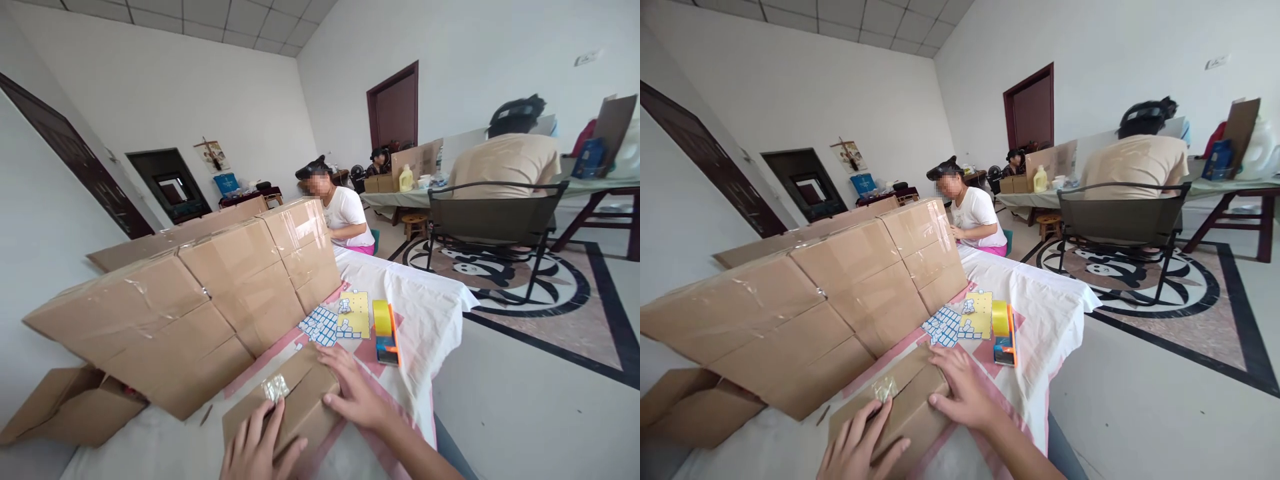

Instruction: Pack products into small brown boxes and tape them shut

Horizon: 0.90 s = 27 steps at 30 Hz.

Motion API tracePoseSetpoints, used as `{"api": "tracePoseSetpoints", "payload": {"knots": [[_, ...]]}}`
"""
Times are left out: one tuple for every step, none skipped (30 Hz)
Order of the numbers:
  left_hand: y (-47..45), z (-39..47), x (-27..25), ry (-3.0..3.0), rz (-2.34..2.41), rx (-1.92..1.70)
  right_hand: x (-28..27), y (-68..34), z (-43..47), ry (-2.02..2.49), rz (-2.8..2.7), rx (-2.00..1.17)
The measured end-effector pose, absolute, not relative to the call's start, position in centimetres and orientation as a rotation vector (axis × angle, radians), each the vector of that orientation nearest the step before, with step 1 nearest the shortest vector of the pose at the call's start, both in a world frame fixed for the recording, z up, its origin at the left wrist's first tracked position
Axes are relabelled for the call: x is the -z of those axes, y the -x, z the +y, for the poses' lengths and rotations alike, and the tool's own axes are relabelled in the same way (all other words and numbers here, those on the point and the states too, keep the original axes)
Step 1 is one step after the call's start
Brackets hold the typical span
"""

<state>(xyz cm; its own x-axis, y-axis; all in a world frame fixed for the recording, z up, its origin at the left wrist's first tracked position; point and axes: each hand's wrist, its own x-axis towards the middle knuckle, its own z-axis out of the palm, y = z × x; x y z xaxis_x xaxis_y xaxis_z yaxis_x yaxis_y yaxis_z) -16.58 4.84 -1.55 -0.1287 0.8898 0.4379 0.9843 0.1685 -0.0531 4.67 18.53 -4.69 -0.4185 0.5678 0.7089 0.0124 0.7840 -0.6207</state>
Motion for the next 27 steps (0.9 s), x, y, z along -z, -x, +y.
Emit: {"api": "tracePoseSetpoints", "payload": {"knots": [[16.7, 4.8, 1.6, 1.775, -2.085, 0.363, 4.5, -6.0, 18.5, 0.520, -1.882, -0.558], [16.8, 4.8, 1.7, 1.781, -2.084, 0.373, 4.4, -7.6, 18.7, 0.619, -1.781, -0.444], [17.0, 4.8, 1.7, 1.795, -2.084, 0.383, 4.4, -9.3, 19.3, 0.726, -1.634, -0.337], [17.3, 4.8, 1.7, 1.811, -2.088, 0.390, 4.6, -11.0, 20.1, 0.840, -1.460, -0.250], [17.5, 4.9, 1.7, 1.826, -2.095, 0.394, 4.8, -12.7, 21.1, 0.961, -1.293, -0.203], [17.7, 5.0, 1.6, 1.837, -2.104, 0.396, 5.1, -14.2, 22.4, 1.066, -1.181, -0.213], [17.8, 5.0, 1.6, 1.846, -2.113, 0.399, 5.3, -15.3, 23.7, 1.152, -1.145, -0.305], [17.9, 5.0, 1.5, 1.850, -2.121, 0.403, 5.6, -16.2, 25.0, 1.198, -1.145, -0.451], [17.9, 5.0, 1.4, 1.849, -2.129, 0.409, 5.8, -16.6, 26.2, 1.204, -1.163, -0.597], [17.8, 5.0, 1.3, 1.847, -2.134, 0.418, 5.9, -16.7, 27.2, 1.192, -1.197, -0.732], [17.7, 5.0, 1.2, 1.841, -2.138, 0.430, 5.9, -16.4, 27.9, 1.179, -1.231, -0.830], [17.5, 4.9, 1.0, 1.831, -2.141, 0.443, 5.8, -15.9, 28.5, 1.184, -1.261, -0.885], [17.2, 4.8, 0.9, 1.816, -2.144, 0.456, 5.7, -15.2, 28.8, 1.209, -1.285, -0.910], [17.0, 4.8, 0.8, 1.800, -2.146, 0.469, 5.4, -14.6, 28.9, 1.246, -1.295, -0.920], [16.7, 4.6, 0.7, 1.789, -2.145, 0.478, 5.2, -14.0, 28.9, 1.284, -1.291, -0.924], [16.5, 4.5, 0.6, 1.780, -2.143, 0.481, 4.9, -13.4, 28.8, 1.312, -1.276, -0.928], [16.3, 4.4, 0.5, 1.775, -2.137, 0.480, 4.6, -13.1, 28.6, 1.322, -1.251, -0.933], [16.1, 4.3, 0.4, 1.772, -2.128, 0.473, 4.4, -12.9, 28.3, 1.310, -1.229, -0.943], [15.9, 4.1, 0.2, 1.770, -2.116, 0.462, 4.2, -12.8, 27.9, 1.282, -1.214, -0.958], [15.8, 4.0, 0.1, 1.771, -2.100, 0.446, 4.0, -12.8, 27.5, 1.238, -1.205, -0.980], [15.7, 3.9, 0.0, 1.774, -2.079, 0.426, 3.9, -13.0, 26.9, 1.180, -1.201, -1.009], [15.7, 3.8, -0.2, 1.784, -2.055, 0.403, 3.8, -13.2, 26.3, 1.112, -1.200, -1.047], [15.7, 3.8, -0.4, 1.800, -2.031, 0.378, 3.7, -13.5, 25.5, 1.045, -1.198, -1.088], [15.6, 3.7, -0.7, 1.819, -2.011, 0.357, 3.5, -13.8, 24.7, 0.989, -1.196, -1.124], [15.5, 3.7, -0.9, 1.834, -1.996, 0.342, 3.3, -14.0, 23.9, 0.934, -1.187, -1.165], [15.3, 3.8, -1.3, 1.844, -1.986, 0.336, 3.0, -14.3, 23.0, 0.869, -1.160, -1.214], [15.0, 3.8, -1.6, 1.844, -1.977, 0.345, 2.7, -14.6, 22.2, 0.795, -1.121, -1.264]]}}
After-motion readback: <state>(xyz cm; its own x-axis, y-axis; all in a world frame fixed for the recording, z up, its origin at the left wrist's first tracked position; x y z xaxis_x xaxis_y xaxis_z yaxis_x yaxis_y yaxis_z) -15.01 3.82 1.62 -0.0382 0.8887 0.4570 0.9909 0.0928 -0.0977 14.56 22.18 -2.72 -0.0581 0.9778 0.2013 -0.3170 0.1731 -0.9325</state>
